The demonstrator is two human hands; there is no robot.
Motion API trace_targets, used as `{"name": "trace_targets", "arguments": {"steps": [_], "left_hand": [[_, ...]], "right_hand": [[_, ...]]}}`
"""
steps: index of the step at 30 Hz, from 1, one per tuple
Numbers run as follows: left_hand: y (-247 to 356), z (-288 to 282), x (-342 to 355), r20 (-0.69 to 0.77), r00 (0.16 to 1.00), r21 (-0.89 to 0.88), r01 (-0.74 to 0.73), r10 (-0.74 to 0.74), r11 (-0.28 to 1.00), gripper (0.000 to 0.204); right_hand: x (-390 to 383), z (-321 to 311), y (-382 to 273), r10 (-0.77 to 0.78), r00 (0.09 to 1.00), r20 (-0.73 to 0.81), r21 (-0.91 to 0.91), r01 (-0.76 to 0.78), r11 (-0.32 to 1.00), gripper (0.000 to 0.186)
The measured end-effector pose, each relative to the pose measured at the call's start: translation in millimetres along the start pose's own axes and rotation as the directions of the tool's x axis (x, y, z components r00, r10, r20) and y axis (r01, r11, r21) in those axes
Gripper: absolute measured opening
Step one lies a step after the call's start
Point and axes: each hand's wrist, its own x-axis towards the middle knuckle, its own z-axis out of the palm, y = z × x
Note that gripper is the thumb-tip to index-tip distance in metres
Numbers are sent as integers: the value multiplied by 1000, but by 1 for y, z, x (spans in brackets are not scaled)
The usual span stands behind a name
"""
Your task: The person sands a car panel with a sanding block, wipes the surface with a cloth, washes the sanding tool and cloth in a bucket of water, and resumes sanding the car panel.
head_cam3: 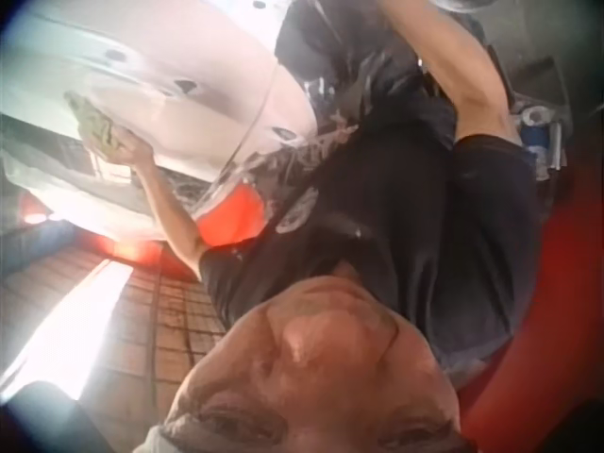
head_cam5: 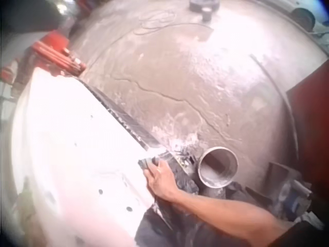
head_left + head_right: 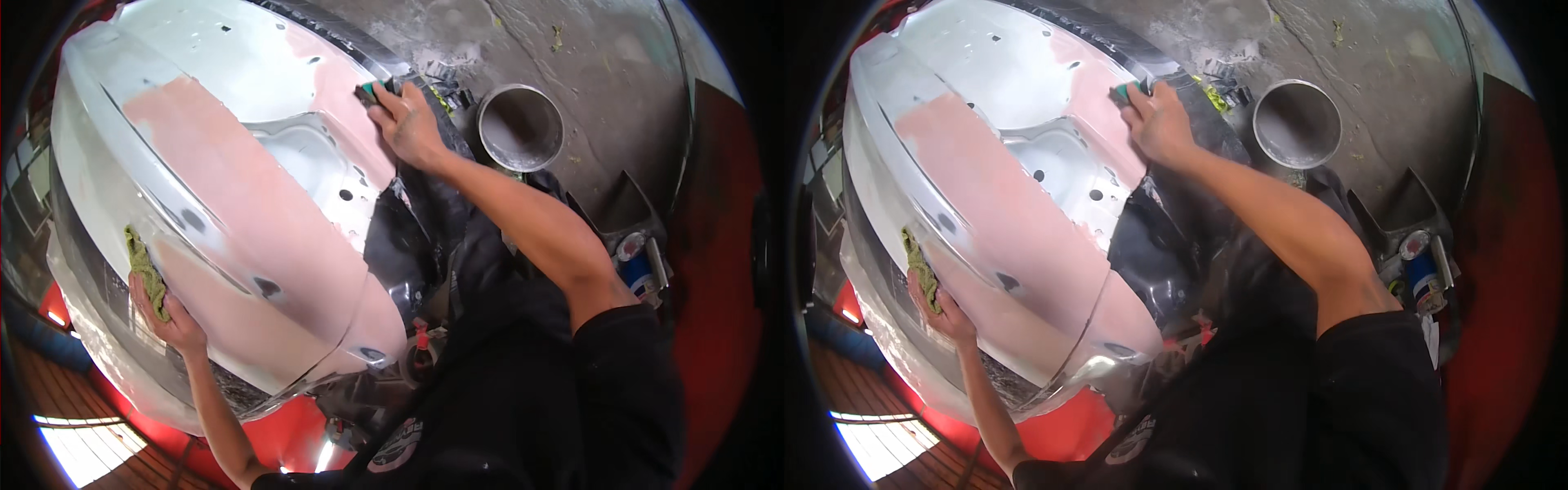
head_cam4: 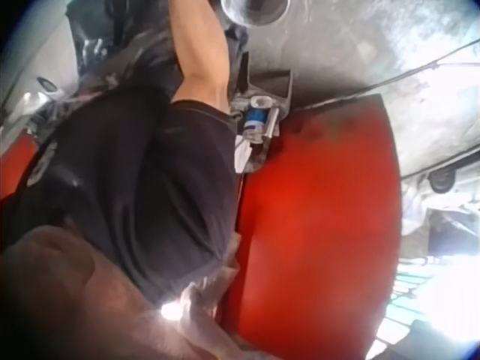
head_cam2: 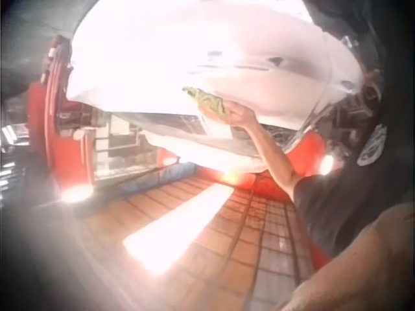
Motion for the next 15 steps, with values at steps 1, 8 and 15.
{"name": "trace_targets", "arguments": {"steps": [1, 8, 15], "left_hand": [[1, -1, -2, 15, 1000, 19, 13, -14, 1000, 49], [6, -1, 5, -24, 999, 15, 25, -24, 1000, 49], [45, -7, 10, -31, 999, 177, -13, 19, 984, 48]], "right_hand": [[-21, -2, -5, 9, 1000, 25, 44, -10, 999, 37], [37, 9, 23, 48, 995, 91, 1, -48, 999, 39], [-1, -65, 90, 113, 990, 81, 81, -119, 990, 41]]}}
